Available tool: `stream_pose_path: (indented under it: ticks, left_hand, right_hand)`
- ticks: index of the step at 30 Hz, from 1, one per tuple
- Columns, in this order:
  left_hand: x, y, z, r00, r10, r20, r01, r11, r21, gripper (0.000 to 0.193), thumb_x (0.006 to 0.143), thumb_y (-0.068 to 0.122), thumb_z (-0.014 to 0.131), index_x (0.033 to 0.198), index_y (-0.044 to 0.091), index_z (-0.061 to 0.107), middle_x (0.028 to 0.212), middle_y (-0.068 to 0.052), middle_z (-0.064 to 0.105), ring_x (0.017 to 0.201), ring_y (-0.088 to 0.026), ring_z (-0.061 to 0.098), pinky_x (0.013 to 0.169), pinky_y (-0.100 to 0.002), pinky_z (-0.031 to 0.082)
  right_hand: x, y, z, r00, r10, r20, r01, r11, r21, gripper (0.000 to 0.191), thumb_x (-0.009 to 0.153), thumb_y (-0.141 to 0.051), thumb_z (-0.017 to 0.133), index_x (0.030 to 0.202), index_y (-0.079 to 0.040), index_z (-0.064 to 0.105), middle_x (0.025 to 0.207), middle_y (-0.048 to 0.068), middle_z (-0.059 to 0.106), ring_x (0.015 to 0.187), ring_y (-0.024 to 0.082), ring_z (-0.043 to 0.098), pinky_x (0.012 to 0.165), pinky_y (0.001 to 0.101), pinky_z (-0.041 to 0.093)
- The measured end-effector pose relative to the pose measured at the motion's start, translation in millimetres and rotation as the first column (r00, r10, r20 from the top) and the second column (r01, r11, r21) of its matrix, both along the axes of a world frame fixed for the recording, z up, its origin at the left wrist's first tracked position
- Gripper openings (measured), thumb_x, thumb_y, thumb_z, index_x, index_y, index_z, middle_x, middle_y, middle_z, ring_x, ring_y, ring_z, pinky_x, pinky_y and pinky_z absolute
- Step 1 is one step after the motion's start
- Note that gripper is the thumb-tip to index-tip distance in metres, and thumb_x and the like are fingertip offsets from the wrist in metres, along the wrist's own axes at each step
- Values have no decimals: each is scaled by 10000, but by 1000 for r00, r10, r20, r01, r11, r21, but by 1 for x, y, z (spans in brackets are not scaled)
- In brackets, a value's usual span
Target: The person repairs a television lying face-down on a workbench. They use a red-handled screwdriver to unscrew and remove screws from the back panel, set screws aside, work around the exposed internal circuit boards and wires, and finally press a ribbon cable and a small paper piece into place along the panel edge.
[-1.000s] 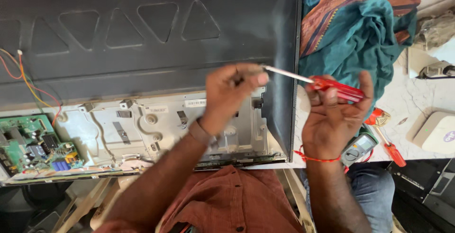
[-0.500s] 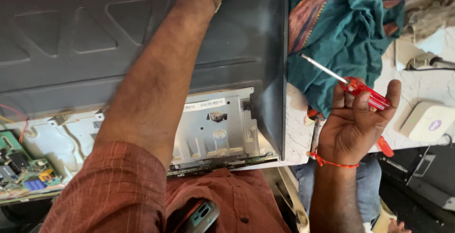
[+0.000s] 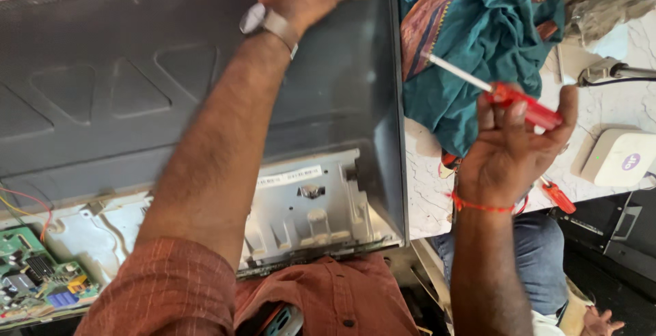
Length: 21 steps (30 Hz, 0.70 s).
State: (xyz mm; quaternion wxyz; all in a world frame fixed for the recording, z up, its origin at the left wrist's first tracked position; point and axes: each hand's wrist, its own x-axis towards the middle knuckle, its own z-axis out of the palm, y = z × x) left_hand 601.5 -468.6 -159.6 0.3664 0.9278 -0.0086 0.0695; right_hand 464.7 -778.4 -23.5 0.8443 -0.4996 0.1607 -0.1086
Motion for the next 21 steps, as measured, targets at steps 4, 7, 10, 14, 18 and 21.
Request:
stream_pose_path:
  ticks: [4, 7, 10, 14, 18, 21]
  left_hand:
    - [-20, -10, 7, 990, -105, 95, 98, 992, 79, 707, 793, 628, 884, 1145, 40, 709, 872, -127, 728, 841, -381, 677, 730, -495, 527]
    - [-23, -15, 10, 985, -106, 139, 89, 988, 124, 737, 809, 641, 874, 1174, 35, 669, 975, -141, 724, 905, -382, 667, 742, -492, 529]
    - [-21, -16, 11, 990, -90, 104, 75, 988, 134, 760, 790, 641, 867, 1201, 34, 667, 963, -147, 723, 899, -387, 662, 734, -503, 525]
    - [-26, -16, 11, 995, -73, 74, 60, 985, 160, 784, 785, 674, 863, 1147, 9, 661, 995, -153, 718, 919, -375, 669, 739, -489, 535]
    - [-27, -19, 12, 990, -61, 125, 43, 989, 141, 743, 795, 662, 858, 1154, 37, 678, 1003, -129, 727, 944, -373, 670, 755, -491, 536]
    - [-27, -20, 13, 995, -56, 83, 43, 988, 151, 750, 795, 675, 855, 1147, 35, 685, 995, -135, 725, 943, -376, 670, 747, -498, 532]
  right_hand:
    - [38, 10, -16, 991, 57, 124, -33, 981, -190, 746, 1077, 38, 738, 1612, -146, 252, 1266, 230, 664, 1134, 320, 715, 978, 459, 631]
    - [69, 12, -27, 992, 51, 119, -14, 956, -292, 793, 1015, 57, 753, 1590, -124, 238, 1279, 268, 654, 1086, 346, 727, 934, 458, 659]
    - [100, 10, -44, 926, 229, 299, -39, 849, -527, 709, 1122, 92, 773, 1587, -132, 287, 1472, 128, 511, 1151, 290, 696, 989, 397, 641]
    - [124, 7, -76, 837, 421, 348, -65, 709, -702, 719, 1167, 138, 755, 1629, -152, 288, 1522, 52, 511, 1157, 220, 644, 954, 323, 593]
    - [139, -1, -96, 798, 510, 321, -74, 611, -788, 785, 1138, 173, 731, 1666, -172, 264, 1474, 58, 563, 1124, 183, 611, 885, 278, 553]
    - [144, -2, -101, 769, 548, 330, -59, 575, -816, 802, 1113, 177, 739, 1653, -178, 264, 1465, 53, 546, 1102, 174, 616, 859, 272, 532]
